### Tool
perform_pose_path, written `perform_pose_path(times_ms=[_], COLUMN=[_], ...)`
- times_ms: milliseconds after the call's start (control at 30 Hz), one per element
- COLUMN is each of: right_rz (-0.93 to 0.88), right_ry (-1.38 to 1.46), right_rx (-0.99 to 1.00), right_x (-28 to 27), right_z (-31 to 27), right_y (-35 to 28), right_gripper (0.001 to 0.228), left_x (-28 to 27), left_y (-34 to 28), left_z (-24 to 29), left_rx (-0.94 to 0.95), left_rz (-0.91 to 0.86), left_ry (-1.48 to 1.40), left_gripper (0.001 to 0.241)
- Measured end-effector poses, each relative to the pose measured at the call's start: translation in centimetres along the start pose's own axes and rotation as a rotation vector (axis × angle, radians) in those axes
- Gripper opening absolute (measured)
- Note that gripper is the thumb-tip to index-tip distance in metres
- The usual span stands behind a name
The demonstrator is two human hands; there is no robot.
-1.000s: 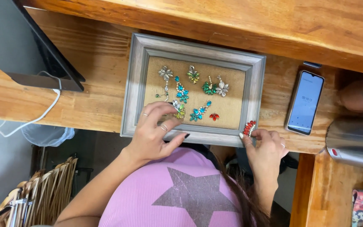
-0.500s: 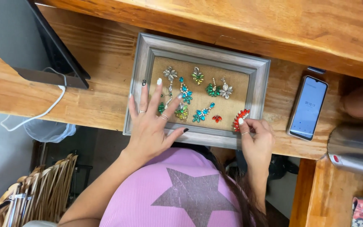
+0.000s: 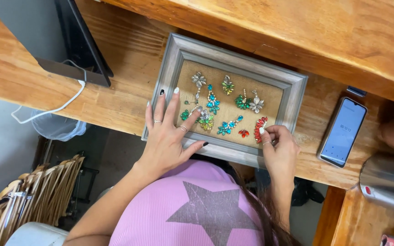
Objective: Arranging various colorful jeweled earrings and brooches on a fabric display board.
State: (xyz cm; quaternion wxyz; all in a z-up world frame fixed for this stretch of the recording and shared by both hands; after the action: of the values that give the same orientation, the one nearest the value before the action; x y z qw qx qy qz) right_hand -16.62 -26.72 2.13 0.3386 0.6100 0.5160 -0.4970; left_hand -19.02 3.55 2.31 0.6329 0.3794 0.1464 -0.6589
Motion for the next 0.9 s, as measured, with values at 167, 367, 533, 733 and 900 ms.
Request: perform_pose_path(times_ms=[167, 367, 533, 733, 900], right_rz=[0.024, 0.239, 0.400, 0.467, 0.315], right_ry=[0.052, 0.121, 0.186, 0.213, -0.053], right_rx=[-0.008, -0.102, -0.148, -0.209, -0.310], right_x=[-1.9, -1.9, -1.4, -1.7, -1.8], right_z=[-1.8, -0.6, 0.6, 0.5, -0.1], right_y=[-0.7, -1.1, -1.5, -1.1, 3.0], right_gripper=[0.015, 0.018, 0.010, 0.007, 0.010], left_x=[0.2, 0.3, 0.7, 0.5, -0.5], left_y=[0.1, 0.4, 0.4, 0.5, 0.7], left_z=[0.1, 0.6, 0.3, 1.4, 2.2], left_rx=[0.003, 0.009, 0.016, 0.059, 0.178], left_rz=[0.012, 0.015, -0.041, -0.061, 0.157], left_ry=[-0.006, -0.015, -0.031, 0.012, -0.128], left_gripper=[0.072, 0.086, 0.107, 0.079, 0.066])
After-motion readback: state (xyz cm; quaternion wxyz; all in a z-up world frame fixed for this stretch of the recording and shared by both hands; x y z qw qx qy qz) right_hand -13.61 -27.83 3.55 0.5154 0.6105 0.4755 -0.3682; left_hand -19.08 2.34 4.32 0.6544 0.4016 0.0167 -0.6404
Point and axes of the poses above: each hand's wrist, its own y-axis towards the middle knuckle, its own x-axis out of the palm, z = x × y, the point moved 4 cm from there along y, towards the middle knuckle, and after that the axes turned 15 degrees about -y, right-handed, at the moved point
